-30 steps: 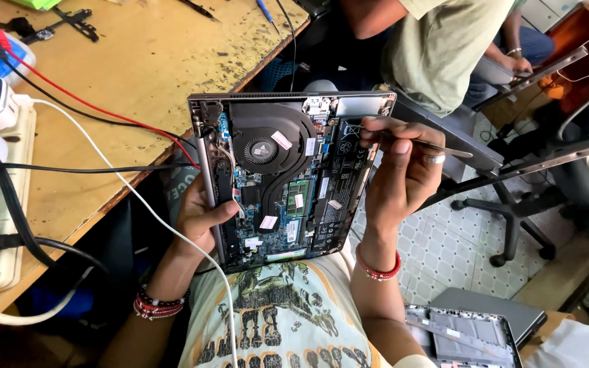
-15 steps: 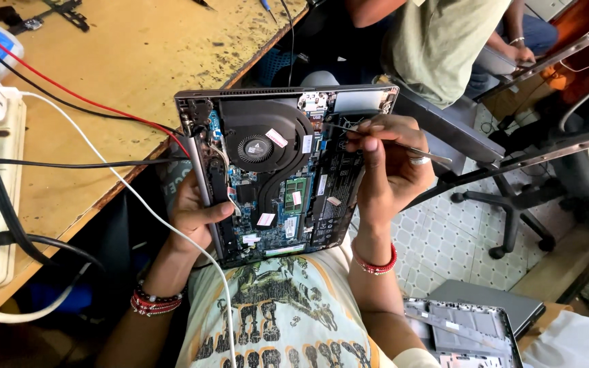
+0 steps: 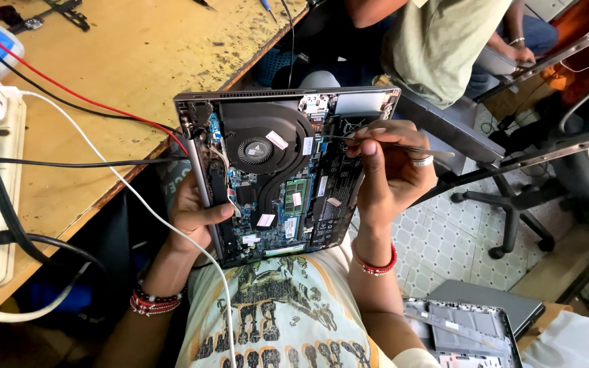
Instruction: The person works on a disassembled laptop motherboard, initially using a multimeter to test components. They then lift the laptop chassis and use a screwdriver to manipulate internal parts, including the fan and battery area.
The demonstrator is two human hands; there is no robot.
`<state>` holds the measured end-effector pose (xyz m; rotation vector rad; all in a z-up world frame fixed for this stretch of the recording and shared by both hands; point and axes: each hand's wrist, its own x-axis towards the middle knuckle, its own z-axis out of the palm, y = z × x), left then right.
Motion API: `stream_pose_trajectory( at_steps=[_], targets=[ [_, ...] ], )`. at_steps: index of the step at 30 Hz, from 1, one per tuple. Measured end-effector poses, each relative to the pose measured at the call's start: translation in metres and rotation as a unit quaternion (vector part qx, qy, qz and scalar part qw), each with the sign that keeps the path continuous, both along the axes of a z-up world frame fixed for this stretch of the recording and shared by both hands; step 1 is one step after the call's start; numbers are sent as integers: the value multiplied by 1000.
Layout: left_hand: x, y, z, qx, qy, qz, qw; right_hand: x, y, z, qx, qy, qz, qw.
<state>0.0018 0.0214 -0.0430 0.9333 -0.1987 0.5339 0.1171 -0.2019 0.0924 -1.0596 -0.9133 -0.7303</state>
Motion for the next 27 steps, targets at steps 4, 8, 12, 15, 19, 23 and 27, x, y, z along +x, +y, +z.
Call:
stream_pose_trajectory(
  at_steps=[4,8,12,15,19,23,27],
  targets=[
    [1,0,-6,-7,-3,0,1000,-2,3,3,-1,-3,-15,1000],
    [-1,-5,2,-6,-4,3,1000,-1,3,2,4,0,-10,1000],
    [-1,-5,4,-8,3,4,1000,-1,4,4,20,3,0,1000],
    [1,-4,0,-10,6,6,1000,-1,4,4,35,14,23,999],
    [2,-7,12,-2,-2,13,1000,-2,5,4,34,29,46,998],
    [1,-7,15,-3,-4,13,1000,0,5,3,30,37,52,998],
    [1,-7,16,11,10,24,1000,4,2,-1,17,55,74,996]
  ],
)
